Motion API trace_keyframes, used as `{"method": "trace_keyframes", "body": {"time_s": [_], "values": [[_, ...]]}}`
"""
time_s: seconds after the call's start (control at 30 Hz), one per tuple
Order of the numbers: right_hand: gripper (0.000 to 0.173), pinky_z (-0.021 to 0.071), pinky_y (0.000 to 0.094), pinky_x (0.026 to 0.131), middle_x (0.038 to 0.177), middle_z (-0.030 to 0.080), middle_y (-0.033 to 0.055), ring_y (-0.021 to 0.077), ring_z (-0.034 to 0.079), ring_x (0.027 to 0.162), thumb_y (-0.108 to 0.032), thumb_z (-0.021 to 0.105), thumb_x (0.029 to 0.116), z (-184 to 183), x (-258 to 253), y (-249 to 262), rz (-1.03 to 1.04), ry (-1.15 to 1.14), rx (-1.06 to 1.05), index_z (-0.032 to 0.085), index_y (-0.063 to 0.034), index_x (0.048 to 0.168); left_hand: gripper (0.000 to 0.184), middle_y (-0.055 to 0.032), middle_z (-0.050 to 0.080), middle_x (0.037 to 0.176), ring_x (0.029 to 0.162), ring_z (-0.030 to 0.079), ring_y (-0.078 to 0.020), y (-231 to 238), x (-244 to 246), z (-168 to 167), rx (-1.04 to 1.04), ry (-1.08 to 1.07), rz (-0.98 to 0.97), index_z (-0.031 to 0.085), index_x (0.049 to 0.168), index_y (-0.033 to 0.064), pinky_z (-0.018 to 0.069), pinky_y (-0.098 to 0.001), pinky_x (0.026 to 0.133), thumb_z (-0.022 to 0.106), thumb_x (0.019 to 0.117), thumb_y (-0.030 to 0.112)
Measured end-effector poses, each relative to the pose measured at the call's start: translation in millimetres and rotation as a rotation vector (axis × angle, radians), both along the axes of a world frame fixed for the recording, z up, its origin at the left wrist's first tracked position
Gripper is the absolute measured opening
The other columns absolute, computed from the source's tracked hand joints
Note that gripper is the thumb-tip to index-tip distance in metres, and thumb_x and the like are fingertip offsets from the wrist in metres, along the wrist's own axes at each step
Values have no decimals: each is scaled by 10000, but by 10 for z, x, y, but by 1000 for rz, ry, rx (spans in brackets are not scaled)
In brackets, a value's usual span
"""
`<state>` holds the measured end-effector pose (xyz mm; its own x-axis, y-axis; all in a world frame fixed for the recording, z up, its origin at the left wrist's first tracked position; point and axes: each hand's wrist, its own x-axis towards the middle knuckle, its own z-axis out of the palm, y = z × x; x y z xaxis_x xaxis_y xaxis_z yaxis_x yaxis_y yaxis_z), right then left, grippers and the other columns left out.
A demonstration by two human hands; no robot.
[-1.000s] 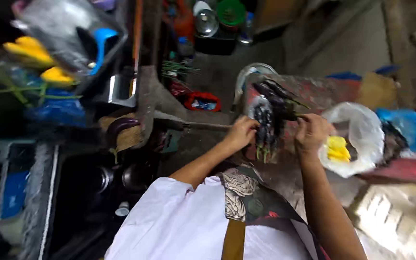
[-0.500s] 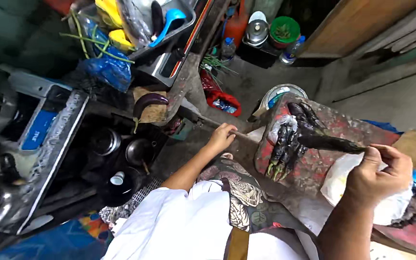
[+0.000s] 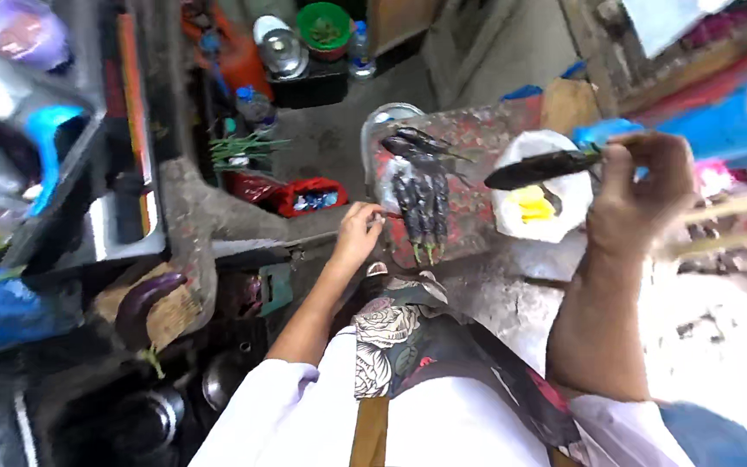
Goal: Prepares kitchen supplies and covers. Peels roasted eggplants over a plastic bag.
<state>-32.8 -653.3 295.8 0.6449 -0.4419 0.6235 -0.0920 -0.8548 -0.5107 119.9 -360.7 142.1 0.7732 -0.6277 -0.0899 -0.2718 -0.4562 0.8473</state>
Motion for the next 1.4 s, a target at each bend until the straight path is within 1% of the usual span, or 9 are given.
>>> {"method": "trace_keyframes", "body": {"time_s": [0.3, 0.43, 0.53, 0.67, 0.83, 1.0, 1.2, 1.3, 1.4], "values": [[205, 551, 392, 911, 1039, 720, 197, 253, 700, 993, -85, 583, 982, 197, -388, -344, -261, 26, 16, 730, 45, 1042, 249, -225, 670, 1190, 1074, 673, -305, -1537, -70, 251, -140, -182, -507, 694, 1185, -30, 552, -452, 969, 631, 996, 119], [129, 552, 419, 925, 1006, 754, 153, 246, 715, 1004, -44, 710, 903, 254, -581, -340, -411, -48, 32, 784, 3, 998, 302, -304, 630, 1275, 1212, 604, -451, -2152, -315, 219, -121, -366, -832, 657, 1259, -51, 489, -582, 1035, 585, 1011, 106], [192, 496, 395, 984, 1137, 745, 4, 157, 664, 1100, -170, 763, 908, -80, -517, -538, -631, 146, 40, 796, -157, 1097, 326, -376, 587, 1305, 1275, 536, -544, -2614, -488, 32, -98, -488, -945, 640, 1255, -93, 430, -613, 1085, 545, 1009, 99], [208, 474, 397, 983, 1072, 730, -24, 153, 646, 1061, -272, 734, 886, -748, -239, -967, -765, 169, 76, 778, -186, 1070, 455, -431, 423, 1462, 1405, 380, -585, -2918, -672, 7, 173, -505, -977, 509, 1400, -142, 302, -622, 1189, 515, 1043, 141], [257, 475, 389, 994, 1084, 746, 8, 192, 664, 1071, -290, 761, 887, -331, -865, -927, -695, 146, 174, 784, -151, 1101, 521, -382, 542, 1380, 1328, 472, -583, -3223, -669, -353, 464, -618, -1056, 544, 1415, -59, 289, -774, 1085, 430, 1084, 327], [206, 507, 481, 990, 1139, 762, 80, 231, 698, 1104, -81, 766, 891, -65, -1339, -921, -533, 28, 116, 798, -89, 1095, 495, -364, 577, 1350, 1331, 471, -578, -3272, -1031, -26, 646, -505, -1010, 594, 1383, -24, 229, -775, 1118, 475, 1081, 351], [198, 447, 559, 1002, 1102, 746, 144, 290, 687, 1092, -69, 610, 985, 141, -1459, -991, -318, 74, 151, 757, -11, 1104, 358, -322, 628, 1286, 1298, 492, -566, -3126, -1021, -186, 565, -471, -948, 716, 1229, 24, 274, -793, 1069, 609, 1028, 301], [194, 432, 569, 999, 1049, 747, 144, 271, 700, 1027, -71, 589, 991, 143, -1370, -1060, -274, 64, 188, 741, 11, 1079, 281, -320, 641, 1247, 1221, 550, -565, -3003, -964, 7, 307, -444, -871, 725, 1182, -3, 319, -794, 1022, 655, 998, 198], [194, 537, 409, 908, 1012, 733, 156, 206, 705, 946, -51, 565, 997, 90, -1251, -1207, -191, 39, 282, 712, 51, 1071, 258, -281, 657, 1234, 1212, 566, -516, -2911, -883, 313, 89, -369, -682, 723, 1187, 2, 328, -759, 1024, 615, 998, 141]]}}
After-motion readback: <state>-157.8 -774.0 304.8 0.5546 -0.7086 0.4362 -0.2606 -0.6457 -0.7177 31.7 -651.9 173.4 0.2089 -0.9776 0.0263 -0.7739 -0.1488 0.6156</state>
